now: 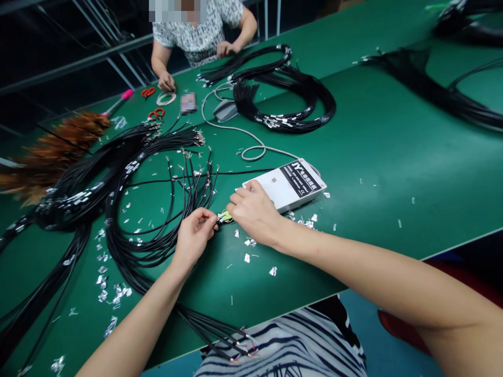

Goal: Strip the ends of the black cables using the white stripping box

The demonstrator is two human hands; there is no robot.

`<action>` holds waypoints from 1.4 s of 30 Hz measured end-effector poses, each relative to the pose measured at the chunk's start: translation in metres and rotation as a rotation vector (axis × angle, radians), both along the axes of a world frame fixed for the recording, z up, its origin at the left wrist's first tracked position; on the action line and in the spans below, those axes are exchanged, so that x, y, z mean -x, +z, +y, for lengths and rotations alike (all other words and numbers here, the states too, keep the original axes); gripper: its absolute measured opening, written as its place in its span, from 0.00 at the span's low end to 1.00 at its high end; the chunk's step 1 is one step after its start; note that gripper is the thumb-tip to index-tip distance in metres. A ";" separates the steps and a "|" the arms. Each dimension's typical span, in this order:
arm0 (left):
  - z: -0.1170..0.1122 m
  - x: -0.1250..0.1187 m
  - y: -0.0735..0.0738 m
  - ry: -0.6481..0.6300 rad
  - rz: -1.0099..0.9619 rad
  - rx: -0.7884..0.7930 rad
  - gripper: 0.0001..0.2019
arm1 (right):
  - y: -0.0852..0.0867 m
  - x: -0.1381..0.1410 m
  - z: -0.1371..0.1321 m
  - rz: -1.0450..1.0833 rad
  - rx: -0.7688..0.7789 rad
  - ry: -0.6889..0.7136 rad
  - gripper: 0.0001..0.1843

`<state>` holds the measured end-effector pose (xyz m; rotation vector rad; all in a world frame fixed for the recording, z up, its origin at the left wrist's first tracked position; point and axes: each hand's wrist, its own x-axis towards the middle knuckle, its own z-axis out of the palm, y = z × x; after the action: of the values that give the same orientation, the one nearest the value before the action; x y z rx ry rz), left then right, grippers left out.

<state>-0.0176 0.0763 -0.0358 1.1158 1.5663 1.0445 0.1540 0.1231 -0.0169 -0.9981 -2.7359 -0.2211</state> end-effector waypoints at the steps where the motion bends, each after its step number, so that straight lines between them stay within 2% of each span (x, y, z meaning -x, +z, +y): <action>1: 0.000 0.000 -0.001 -0.001 0.007 -0.001 0.08 | 0.000 0.000 0.000 -0.006 0.009 -0.004 0.10; 8: 0.000 0.001 -0.004 0.002 0.047 -0.023 0.07 | 0.007 0.001 -0.002 -0.063 0.088 -0.034 0.06; 18: -0.001 0.002 -0.004 -0.015 0.054 -0.033 0.09 | 0.011 0.004 -0.004 -0.073 0.106 -0.041 0.02; 19: -0.001 0.002 -0.004 -0.018 0.054 -0.032 0.09 | 0.011 0.002 -0.004 -0.054 0.106 -0.036 0.01; 21: -0.001 0.002 -0.004 -0.021 0.053 -0.030 0.10 | 0.013 -0.007 -0.005 0.036 0.090 -0.016 0.05; 24: -0.001 0.002 -0.005 -0.021 0.046 -0.032 0.10 | 0.012 -0.033 -0.011 0.298 0.030 -0.028 0.07; 26: -0.002 0.003 -0.006 -0.019 0.038 -0.036 0.10 | 0.009 -0.053 -0.019 0.490 0.004 -0.083 0.07; 28: -0.002 0.003 -0.007 -0.016 0.033 -0.041 0.10 | 0.004 -0.069 -0.030 0.607 -0.004 -0.111 0.08; 31: -0.002 0.003 -0.007 -0.012 0.034 -0.045 0.10 | -0.006 -0.077 -0.046 0.645 0.012 -0.091 0.09; 34: -0.002 0.003 -0.006 -0.010 0.038 -0.041 0.09 | -0.013 -0.074 -0.053 0.624 -0.024 -0.101 0.10; 38: -0.004 0.008 -0.005 0.001 0.043 -0.024 0.09 | -0.018 -0.070 -0.051 0.603 -0.132 -0.142 0.12; 42: -0.010 0.016 -0.002 0.018 0.015 -0.004 0.11 | -0.020 -0.072 -0.048 0.626 -0.132 -0.139 0.12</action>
<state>-0.0335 0.0658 -0.0382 1.1159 1.5895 1.0542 0.2261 0.0751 -0.0369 -1.0113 -2.0662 -0.0873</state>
